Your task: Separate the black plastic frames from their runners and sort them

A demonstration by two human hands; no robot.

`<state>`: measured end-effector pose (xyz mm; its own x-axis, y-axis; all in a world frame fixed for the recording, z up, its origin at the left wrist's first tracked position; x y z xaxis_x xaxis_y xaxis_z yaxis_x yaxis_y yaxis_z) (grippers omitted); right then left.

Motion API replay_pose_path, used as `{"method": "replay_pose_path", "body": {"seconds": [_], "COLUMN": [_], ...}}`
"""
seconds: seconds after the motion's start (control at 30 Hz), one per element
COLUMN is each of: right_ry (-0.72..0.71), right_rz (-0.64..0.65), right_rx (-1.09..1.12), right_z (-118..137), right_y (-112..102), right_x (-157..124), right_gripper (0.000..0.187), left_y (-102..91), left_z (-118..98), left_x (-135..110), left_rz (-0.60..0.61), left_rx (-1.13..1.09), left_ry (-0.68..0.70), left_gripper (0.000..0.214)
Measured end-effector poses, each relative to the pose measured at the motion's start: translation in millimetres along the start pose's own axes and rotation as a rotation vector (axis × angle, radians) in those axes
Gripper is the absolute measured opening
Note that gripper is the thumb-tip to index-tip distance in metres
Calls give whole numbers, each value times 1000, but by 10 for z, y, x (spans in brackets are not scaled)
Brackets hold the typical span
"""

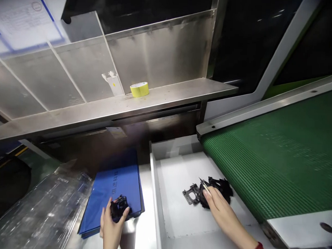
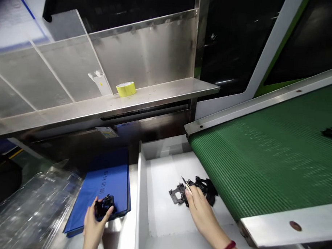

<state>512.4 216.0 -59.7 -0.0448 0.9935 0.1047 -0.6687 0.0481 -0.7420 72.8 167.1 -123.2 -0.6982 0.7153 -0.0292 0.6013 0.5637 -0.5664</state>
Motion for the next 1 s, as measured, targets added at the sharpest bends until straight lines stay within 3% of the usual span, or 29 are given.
{"method": "replay_pose_path", "body": {"seconds": [0.1,0.17,0.27,0.33,0.43,0.57,0.7,0.83,1.0], "right_ry": [71,146,237,204,39,-174,-251,-212,-127], "right_rz": [-43,-33,49,123,240,310,349,358,385], "right_rx": [-140,-214,-254,-241,-176,-129,-149,-165,-116], "right_z": [-257,-426,-625,-616,-362,150,488,509,277], "right_y": [21,42,163,280,454,588,737,816,771], "right_x": [91,154,234,267,252,186,236,402,490], "right_gripper": [35,28,25,28,34,38,17,12,15], "left_y": [38,31,-23,-68,-165,-282,-272,-105,273], "left_z": [383,517,573,548,434,168,-155,-496,-872], "left_x": [120,144,149,129,48,-142,-368,-638,-1003], "left_rz": [-41,-52,-75,-85,-127,-165,-118,-9,334], "left_rx": [117,167,210,209,175,107,27,-89,-398], "left_ry": [-71,-97,-146,-187,-209,-126,-36,-17,-77], "left_gripper": [84,89,99,103,99,85,66,52,50]}}
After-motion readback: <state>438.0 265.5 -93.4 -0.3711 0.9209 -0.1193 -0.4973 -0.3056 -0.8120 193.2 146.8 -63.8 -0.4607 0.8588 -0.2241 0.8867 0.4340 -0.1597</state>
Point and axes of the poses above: each hand's wrist, its own x-axis towards the middle knuckle, its own y-axis out of the palm, z = x × y, the point moved 9 cm from there along x, towards the middle knuckle, and after that the axes turned 6 degrees about -y, right-handed, at the moved point
